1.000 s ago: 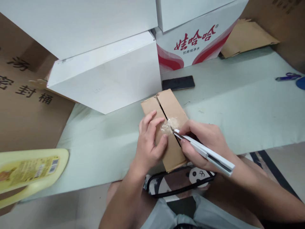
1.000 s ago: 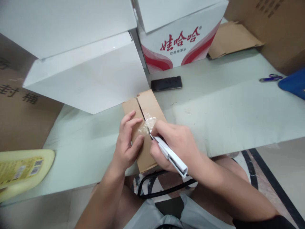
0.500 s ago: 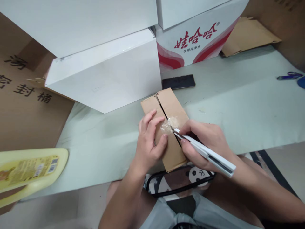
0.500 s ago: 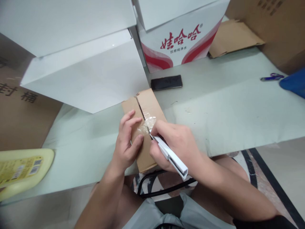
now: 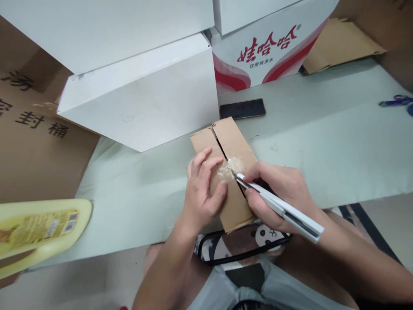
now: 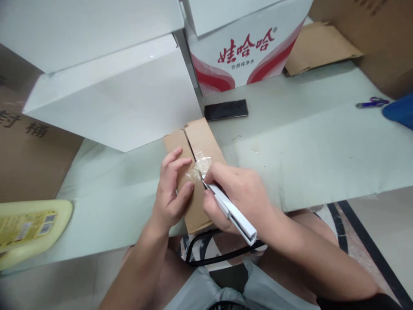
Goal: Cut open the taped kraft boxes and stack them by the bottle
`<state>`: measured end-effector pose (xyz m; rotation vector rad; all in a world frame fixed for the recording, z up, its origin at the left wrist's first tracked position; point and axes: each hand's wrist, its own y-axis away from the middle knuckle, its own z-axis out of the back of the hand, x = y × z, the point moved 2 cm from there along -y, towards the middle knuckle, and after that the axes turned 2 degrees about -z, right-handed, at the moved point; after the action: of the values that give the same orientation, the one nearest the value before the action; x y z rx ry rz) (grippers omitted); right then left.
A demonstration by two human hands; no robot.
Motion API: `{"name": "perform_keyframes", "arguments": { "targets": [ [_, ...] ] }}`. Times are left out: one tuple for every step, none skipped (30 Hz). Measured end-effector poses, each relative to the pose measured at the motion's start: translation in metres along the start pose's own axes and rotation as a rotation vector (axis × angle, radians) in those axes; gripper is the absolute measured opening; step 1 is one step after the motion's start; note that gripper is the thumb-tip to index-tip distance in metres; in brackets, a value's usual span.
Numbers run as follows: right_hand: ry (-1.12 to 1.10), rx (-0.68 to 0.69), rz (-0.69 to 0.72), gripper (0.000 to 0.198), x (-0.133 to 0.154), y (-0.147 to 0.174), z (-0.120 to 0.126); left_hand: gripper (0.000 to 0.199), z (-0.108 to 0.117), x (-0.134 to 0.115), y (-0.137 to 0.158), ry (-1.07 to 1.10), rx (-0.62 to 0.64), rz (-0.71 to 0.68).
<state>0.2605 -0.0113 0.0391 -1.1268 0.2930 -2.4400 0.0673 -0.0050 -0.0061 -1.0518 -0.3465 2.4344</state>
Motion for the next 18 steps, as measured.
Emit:
{"name": "perform_keyframes", "arguments": {
  "targets": [
    [0.001, 0.000, 0.002, 0.007, 0.0002, -0.0001, 0.0000, 0.040, -0.0003, 0.0000, -0.0001, 0.002, -0.003, -0.001],
    [0.002, -0.003, 0.003, 0.007, 0.0004, -0.0002, 0.0001, 0.040, -0.0007, 0.0002, -0.0001, 0.004, -0.006, 0.000],
    [0.001, -0.008, 0.003, 0.007, 0.0006, -0.0002, 0.0002, 0.040, -0.0011, 0.0005, 0.0000, 0.006, -0.009, 0.002],
    [-0.001, -0.012, 0.005, 0.007, 0.0007, -0.0003, 0.0003, 0.040, -0.0016, 0.0009, 0.0000, 0.008, -0.012, 0.002],
    [-0.006, -0.016, 0.007, 0.008, 0.0009, -0.0003, 0.0004, 0.040, -0.0020, 0.0012, 0.0001, 0.009, -0.016, 0.000],
    [-0.014, -0.017, 0.009, 0.008, 0.0009, -0.0003, 0.0004, 0.040, -0.0023, 0.0016, 0.0002, 0.011, -0.020, -0.001],
    [-0.023, -0.017, 0.010, 0.008, 0.0008, -0.0003, 0.0004, 0.040, -0.0026, 0.0020, 0.0003, 0.012, -0.023, -0.001],
    [-0.032, -0.017, 0.012, 0.008, 0.0006, -0.0003, 0.0003, 0.040, -0.0028, 0.0024, 0.0003, 0.012, -0.026, -0.001],
    [-0.041, -0.017, 0.014, 0.008, 0.0004, -0.0002, 0.0003, 0.040, -0.0030, 0.0027, 0.0003, 0.012, -0.027, -0.001],
    [-0.050, -0.016, 0.015, 0.008, 0.0002, -0.0002, 0.0002, 0.040, -0.0032, 0.0030, 0.0003, 0.013, -0.028, -0.002],
    [-0.059, -0.015, 0.015, 0.008, -0.0001, -0.0003, 0.0001, 0.040, -0.0033, 0.0033, 0.0002, 0.014, -0.028, -0.003],
    [-0.067, -0.017, 0.015, 0.008, -0.0002, -0.0004, 0.0000, 0.040, -0.0034, 0.0035, 0.0001, 0.016, -0.028, -0.004],
    [-0.074, -0.019, 0.015, 0.008, -0.0002, -0.0005, 0.0000, 0.040, -0.0035, 0.0036, 0.0000, 0.020, -0.031, -0.009],
    [-0.078, -0.019, 0.010, 0.007, -0.0002, -0.0007, 0.0000, 0.040, -0.0035, 0.0037, -0.0001, 0.025, -0.035, -0.011],
    [-0.079, -0.021, 0.004, 0.007, -0.0001, -0.0009, 0.0000, 0.040, -0.0035, 0.0037, -0.0002, 0.031, -0.039, -0.013],
    [-0.078, -0.022, -0.003, 0.006, 0.0002, -0.0010, 0.0001, 0.040, -0.0034, 0.0037, -0.0002, 0.037, -0.042, -0.012],
    [-0.073, -0.019, -0.009, 0.006, 0.0005, -0.0012, 0.0001, 0.040, -0.0034, 0.0036, -0.0003, 0.042, -0.043, -0.009],
    [-0.066, -0.015, -0.014, 0.006, 0.0009, -0.0013, 0.0002, 0.040, -0.0033, 0.0035, -0.0003, 0.044, -0.042, -0.004]
  ]
}}
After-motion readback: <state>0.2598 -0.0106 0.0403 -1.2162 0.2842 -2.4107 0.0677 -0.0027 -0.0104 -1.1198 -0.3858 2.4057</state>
